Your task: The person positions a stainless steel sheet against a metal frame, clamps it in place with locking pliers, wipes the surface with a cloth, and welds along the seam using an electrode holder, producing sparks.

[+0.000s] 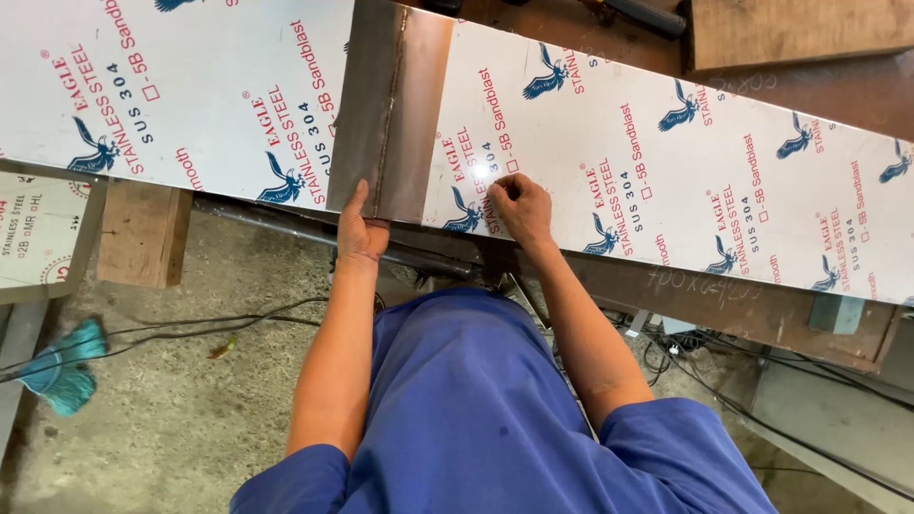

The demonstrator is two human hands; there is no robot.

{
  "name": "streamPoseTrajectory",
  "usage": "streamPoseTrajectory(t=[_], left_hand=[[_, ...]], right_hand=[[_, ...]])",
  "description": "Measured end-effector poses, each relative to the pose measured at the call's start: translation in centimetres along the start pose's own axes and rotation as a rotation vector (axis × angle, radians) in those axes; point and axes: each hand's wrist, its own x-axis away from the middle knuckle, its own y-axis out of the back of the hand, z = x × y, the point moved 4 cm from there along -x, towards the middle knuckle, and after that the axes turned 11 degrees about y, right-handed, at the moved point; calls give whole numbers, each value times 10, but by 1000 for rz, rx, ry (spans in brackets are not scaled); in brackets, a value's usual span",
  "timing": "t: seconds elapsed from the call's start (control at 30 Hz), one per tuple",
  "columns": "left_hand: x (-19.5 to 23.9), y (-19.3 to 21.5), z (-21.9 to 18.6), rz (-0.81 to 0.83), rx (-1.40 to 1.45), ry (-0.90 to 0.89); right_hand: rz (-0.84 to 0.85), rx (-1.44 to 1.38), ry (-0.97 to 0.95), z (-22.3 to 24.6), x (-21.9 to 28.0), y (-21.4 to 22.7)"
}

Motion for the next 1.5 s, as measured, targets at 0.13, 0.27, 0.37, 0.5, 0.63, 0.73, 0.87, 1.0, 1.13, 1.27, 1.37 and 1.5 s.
streamPoseTrajectory(t=[0.13, 0.27, 0.37, 0.5, 0.63, 0.73, 0.87, 1.0, 1.13, 1.27, 1.37, 1.5], left_hand=[[-1, 0, -1, 38, -14, 5], [-4, 8, -1, -17, -36, 5], [-7, 13, 0, -31, -34, -6], [-2, 12, 0, -186, -94, -12], [8, 57, 0, -354, -226, -44], [38, 71, -14, -348, -437, -79], [100, 117, -37, -412, -654, -82], [136, 256, -72, -619, -794, -86], [189, 397, -109, -749, -1068, -16], [249, 468, -159, -876, -1090, 225], [277, 509, -206, -878, -1139, 269], [303, 548, -258, -830, -1153, 272]], right_hand=[[2, -9, -23, -2, 0, 1], [-11, -30, -33, -3, 0, 1], [-13, -70, -14, -2, 1, 1], [-15, -176, -40, -8, 1, -3], [10, -203, -29, -14, 1, -3], [15, -291, -42, -23, -4, -10], [19, -323, -65, -30, 4, -8], [-8, -510, -104, -23, 33, 4], [-74, -616, -194, -4, 110, 16], [-301, -682, -338, -42, 223, -27], [-361, -596, -578, -93, 354, -101], [-146, -164, -818, -93, 550, -197]])
